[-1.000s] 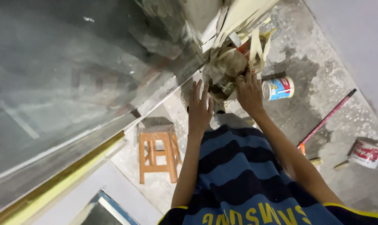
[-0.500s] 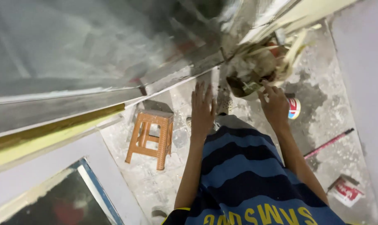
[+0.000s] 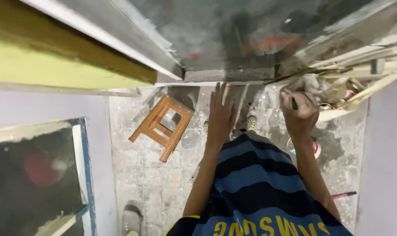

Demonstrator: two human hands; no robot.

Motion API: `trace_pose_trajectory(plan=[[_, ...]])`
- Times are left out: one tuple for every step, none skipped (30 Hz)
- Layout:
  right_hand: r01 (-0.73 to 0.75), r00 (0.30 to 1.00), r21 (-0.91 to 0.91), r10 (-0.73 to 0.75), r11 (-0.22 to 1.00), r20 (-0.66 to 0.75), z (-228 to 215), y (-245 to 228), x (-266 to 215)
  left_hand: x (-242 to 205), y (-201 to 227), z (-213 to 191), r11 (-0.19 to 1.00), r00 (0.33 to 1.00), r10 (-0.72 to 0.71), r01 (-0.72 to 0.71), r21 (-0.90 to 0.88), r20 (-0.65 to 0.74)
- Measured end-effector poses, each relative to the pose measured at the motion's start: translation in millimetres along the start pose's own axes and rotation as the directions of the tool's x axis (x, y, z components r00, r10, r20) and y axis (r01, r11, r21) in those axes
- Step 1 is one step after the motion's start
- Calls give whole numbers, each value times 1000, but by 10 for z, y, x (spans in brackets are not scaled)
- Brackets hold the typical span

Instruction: The person retrieves a cloth from a bag, handles a small box and a cylindrical tube, lifts and moves a paint tray across the floor by hand, and opens a plastic bag.

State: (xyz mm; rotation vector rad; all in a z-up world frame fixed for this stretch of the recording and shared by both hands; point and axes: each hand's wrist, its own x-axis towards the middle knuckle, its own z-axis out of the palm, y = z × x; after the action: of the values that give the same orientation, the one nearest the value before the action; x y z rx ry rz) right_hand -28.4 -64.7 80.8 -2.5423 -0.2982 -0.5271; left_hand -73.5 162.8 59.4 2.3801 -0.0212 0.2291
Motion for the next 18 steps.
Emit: trace_pose_trajectory(plan=[[30, 1000, -5, -30, 1000, 0, 51, -78, 32, -51, -86, -104, 999, 1000, -13, 13, 29, -22], [45, 999, 37, -46, 998, 17, 98, -145, 64, -117, -164, -190, 998, 999, -30, 32, 57, -41], [59, 998, 79, -62, 995, 34, 144, -207, 106, -160, -250, -260, 998, 995, -41, 45, 44, -87], [73, 996, 121, -79, 990, 50, 177, -285, 135, -194, -343, -329, 998, 989, -54, 59, 31, -135], [94, 992, 144, -105, 985, 73, 205, -378, 150, -237, -424, -400, 997, 981, -67, 71, 18, -183], [118, 986, 171, -136, 978, 98, 241, -467, 193, -280, -487, -471, 996, 976, -88, 91, 5, -200], [141, 978, 198, -168, 970, 122, 265, -555, 240, -325, -539, -546, 994, 970, -109, 110, -8, -217], [177, 969, 210, -207, 961, 131, 300, -655, 288, -368, -590, -626, 991, 962, -131, 131, -15, -241], [212, 959, 224, -247, 951, 139, 313, -756, 315, -411, -611, -690, 986, 953, -162, 167, -2, -255], [250, 946, 242, -290, 938, 146, 330, -850, 358, -443, -610, -744, 979, 942, -195, 206, 12, -273], [282, 934, 249, -325, 926, 149, 348, -945, 395, -478, -603, -799, 969, 929, -228, 245, 25, -292], [316, 920, 256, -361, 914, 152, 361, -1043, 417, -529, -599, -856, 963, 915, -251, 269, 15, -315], [349, 905, 263, -396, 900, 153, 380, -1140, 441, -580, -598, -909, 956, 900, -274, 293, 4, -338], [351, 892, 302, -415, 886, 181, 423, -1237, 484, -612, -605, -957, 948, 883, -300, 319, -6, -362], [352, 876, 340, -435, 872, 208, 469, -1326, 526, -631, -607, -986, 937, 864, -325, 349, -7, -385], [352, 857, 382, -458, 854, 234, 520, -1399, 562, -659, -600, -997, 924, 841, -350, 382, -6, -413], [364, 835, 427, -494, 827, 245, 566, -1467, 595, -693, -592, -1007, 910, 817, -374, 414, -5, -440], [373, 809, 471, -529, 799, 257, 604, -1553, 616, -744, -583, -1033, 896, 790, -398, 444, -12, -467]])
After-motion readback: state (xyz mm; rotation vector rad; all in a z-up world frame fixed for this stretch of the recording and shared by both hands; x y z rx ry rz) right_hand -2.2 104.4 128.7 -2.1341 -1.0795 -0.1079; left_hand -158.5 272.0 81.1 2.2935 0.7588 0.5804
